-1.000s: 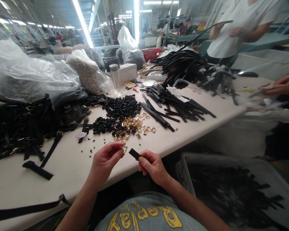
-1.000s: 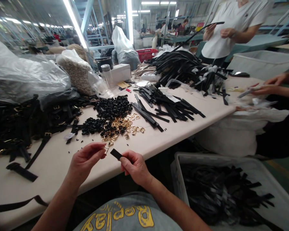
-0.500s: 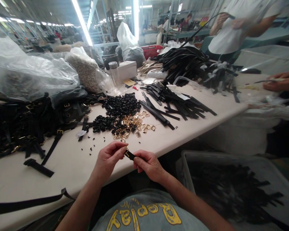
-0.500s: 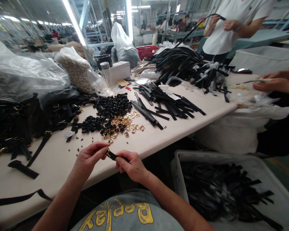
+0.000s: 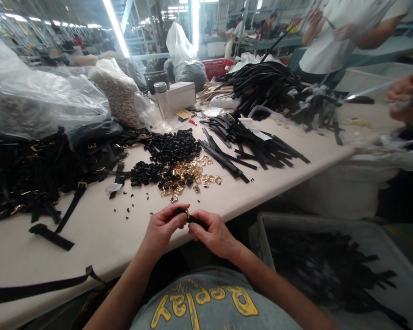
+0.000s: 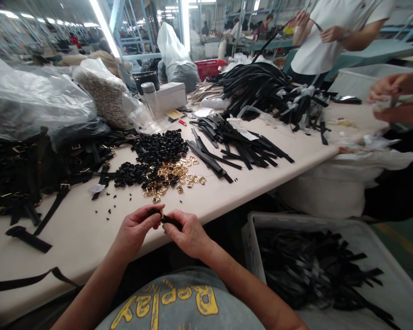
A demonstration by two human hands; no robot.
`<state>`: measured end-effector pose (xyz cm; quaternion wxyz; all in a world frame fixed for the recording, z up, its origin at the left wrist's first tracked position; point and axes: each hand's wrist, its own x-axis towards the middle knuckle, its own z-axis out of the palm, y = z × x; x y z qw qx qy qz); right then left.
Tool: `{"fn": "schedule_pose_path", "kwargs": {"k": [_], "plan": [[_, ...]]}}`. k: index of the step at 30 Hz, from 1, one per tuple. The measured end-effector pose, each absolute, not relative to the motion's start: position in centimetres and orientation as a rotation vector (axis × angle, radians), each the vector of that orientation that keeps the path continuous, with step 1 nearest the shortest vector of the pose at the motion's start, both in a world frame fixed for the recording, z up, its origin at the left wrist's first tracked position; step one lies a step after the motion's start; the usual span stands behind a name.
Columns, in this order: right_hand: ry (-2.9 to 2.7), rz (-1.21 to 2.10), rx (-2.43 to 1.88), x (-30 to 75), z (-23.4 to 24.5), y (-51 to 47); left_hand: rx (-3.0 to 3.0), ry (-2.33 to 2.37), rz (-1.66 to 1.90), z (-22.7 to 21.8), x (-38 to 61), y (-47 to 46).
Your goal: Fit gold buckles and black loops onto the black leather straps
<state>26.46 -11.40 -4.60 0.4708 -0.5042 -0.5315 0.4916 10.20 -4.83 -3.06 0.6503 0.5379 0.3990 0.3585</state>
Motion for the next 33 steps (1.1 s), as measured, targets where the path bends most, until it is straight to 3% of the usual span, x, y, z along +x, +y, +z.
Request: {"fn": "schedule_pose_path", "kwargs": {"k": [14, 25, 33], "plan": [[-1.671, 0.737, -1.405, 26.2, -5.1, -11.4, 0.8, 0.883, 0.741, -4.5, 12.0, -5.9], [-1.694, 0.848, -1.382, 26.9, -4.0, -11.2, 1.086, 0.874, 0.739, -4.3, 11.0, -5.6], [-1.662, 0.899, -1.435, 27.0, -4.0, -11.6, 0.854, 0.889, 0.822, -4.9, 11.0, -5.0]]}}
